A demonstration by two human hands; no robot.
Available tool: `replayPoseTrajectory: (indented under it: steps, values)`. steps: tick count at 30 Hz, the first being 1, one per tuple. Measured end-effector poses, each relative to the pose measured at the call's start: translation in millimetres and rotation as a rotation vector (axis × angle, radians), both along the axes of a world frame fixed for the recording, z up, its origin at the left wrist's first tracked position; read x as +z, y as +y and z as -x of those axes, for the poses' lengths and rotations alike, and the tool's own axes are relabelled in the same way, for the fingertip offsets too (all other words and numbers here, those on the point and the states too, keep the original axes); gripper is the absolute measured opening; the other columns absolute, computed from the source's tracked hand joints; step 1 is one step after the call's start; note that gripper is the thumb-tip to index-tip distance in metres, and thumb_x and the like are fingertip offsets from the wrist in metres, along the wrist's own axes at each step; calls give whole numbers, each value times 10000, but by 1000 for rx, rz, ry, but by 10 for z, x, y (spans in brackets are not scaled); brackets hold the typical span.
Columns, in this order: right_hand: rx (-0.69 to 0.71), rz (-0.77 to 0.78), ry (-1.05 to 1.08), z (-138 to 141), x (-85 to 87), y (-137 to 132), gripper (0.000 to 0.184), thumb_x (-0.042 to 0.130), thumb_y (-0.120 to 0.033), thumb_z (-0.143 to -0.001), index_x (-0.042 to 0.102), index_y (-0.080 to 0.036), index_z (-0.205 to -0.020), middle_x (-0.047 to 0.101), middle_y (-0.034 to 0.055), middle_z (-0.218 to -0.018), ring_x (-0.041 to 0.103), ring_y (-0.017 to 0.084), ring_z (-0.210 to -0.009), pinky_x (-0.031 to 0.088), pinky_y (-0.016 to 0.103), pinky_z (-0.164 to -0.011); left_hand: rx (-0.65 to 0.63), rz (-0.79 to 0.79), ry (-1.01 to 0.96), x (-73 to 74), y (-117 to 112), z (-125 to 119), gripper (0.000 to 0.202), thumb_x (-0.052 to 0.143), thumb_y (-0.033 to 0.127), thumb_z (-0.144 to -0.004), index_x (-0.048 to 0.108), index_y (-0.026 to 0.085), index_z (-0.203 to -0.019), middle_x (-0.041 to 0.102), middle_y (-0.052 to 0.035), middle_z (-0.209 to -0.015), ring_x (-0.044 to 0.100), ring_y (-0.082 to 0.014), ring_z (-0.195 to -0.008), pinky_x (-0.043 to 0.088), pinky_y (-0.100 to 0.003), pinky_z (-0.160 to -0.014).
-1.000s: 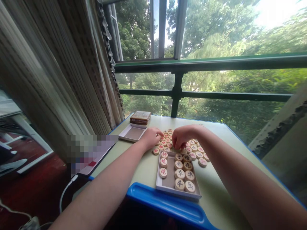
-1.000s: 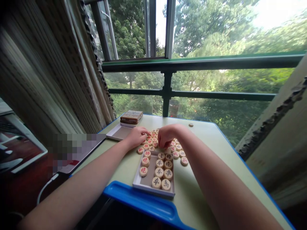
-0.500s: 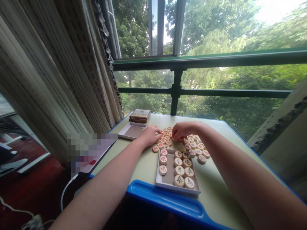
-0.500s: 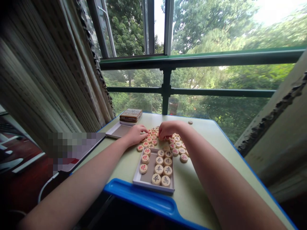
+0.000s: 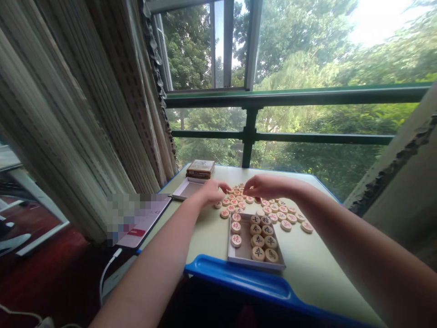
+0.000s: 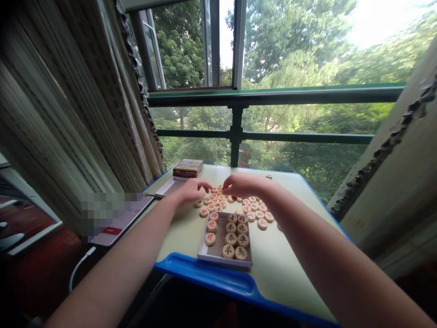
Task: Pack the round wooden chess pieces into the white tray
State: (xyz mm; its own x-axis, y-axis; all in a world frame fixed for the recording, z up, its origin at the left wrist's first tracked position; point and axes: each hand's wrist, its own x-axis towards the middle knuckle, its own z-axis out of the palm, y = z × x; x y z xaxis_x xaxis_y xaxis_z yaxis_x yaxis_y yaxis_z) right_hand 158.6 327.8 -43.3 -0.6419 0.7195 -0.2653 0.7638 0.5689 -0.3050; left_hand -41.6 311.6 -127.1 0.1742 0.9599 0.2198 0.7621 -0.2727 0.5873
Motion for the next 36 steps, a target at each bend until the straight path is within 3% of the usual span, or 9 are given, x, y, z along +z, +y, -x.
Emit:
replayPoseTrajectory:
  steps: [3, 6, 11, 15, 18, 25, 28, 31, 36]
  values:
    - [-137, -122, 55, -226, 17, -87, 219, 560, -283, -751, 708, -190, -881, 677, 54, -746, 563, 147, -610, 396, 255, -580, -131, 28, 57, 22, -43, 11, 388, 561, 103, -587, 716, 198, -930, 689, -40, -908, 615, -158, -695, 488, -233, -589]
    - [-285, -180, 243, -426, -33, -180, 293, 549, -310, -760, 673, -190, -997, 667, 61, -792, 557, 151, -623, 394, 251, -560, -183, -2, 131, -2, -52, -6, 331, 538, 88, -585, 738, 210, -819, 686, -39, -882, 622, -176, -762, 493, -249, -669]
    - [-452, -342, 523, -541, -371, -190, 399, 433, -392, -821, 614, -149, -1080, 627, 58, -730, 524, 151, -608, 376, 250, -542, -177, 2, 175, -34, -48, -62, 256, 530, 123, -634, 739, 197, -763, 689, -44, -855, 620, -175, -743, 488, -259, -682]
    - [-363, -395, 407, -530, -684, -112, 322, 465, -343, -803, 648, -168, -1000, 640, 48, -728, 535, 153, -638, 376, 253, -598, -166, -14, 156, 2, -87, -89, 215, 547, 174, -664, 732, 192, -773, 689, -46, -865, 620, -175, -776, 479, -255, -702]
    - [-299, -398, 353, -535, -782, -89, 268, 475, -324, -801, 675, -189, -917, 665, 52, -767, 555, 158, -674, 381, 248, -621, -191, 50, 144, 41, -120, -91, 195, 600, 218, -654, 730, 184, -796, 683, -52, -887, 619, -185, -786, 473, -256, -684]
    - [-208, -489, 340, -484, -828, -103, 223, 488, -300, -816, 690, -212, -846, 695, 46, -841, 592, 159, -728, 401, 239, -648, -152, 134, 108, 48, -135, -92, 404, 636, 249, -695, 660, 186, -1093, 678, -49, -946, 602, -177, -815, 451, -260, -718]
    - [-198, -506, 290, -486, -842, -86, 241, 476, -328, -834, 691, -217, -827, 696, 43, -809, 588, 153, -681, 386, 235, -601, -167, 185, 138, 87, -152, -60, 329, 595, 228, -715, 684, 183, -1029, 681, -42, -925, 597, -174, -805, 441, -252, -702]
    - [-246, -541, 245, -510, -834, -62, 294, 440, -362, -857, 686, -214, -795, 694, 49, -781, 581, 152, -655, 361, 235, -565, -268, 243, 208, 159, -196, 2, 260, 597, 220, -682, 698, 198, -920, 678, -19, -931, 590, -175, -834, 425, -235, -702]
    - [-277, -526, 209, -516, -797, -70, 254, 454, -339, -843, 682, -238, -891, 700, 39, -878, 597, 160, -739, 368, 235, -603, -314, 282, 247, 203, -227, 49, 270, 673, 352, -618, 679, 198, -840, 660, -13, -935, 578, -189, -867, 413, -234, -725]
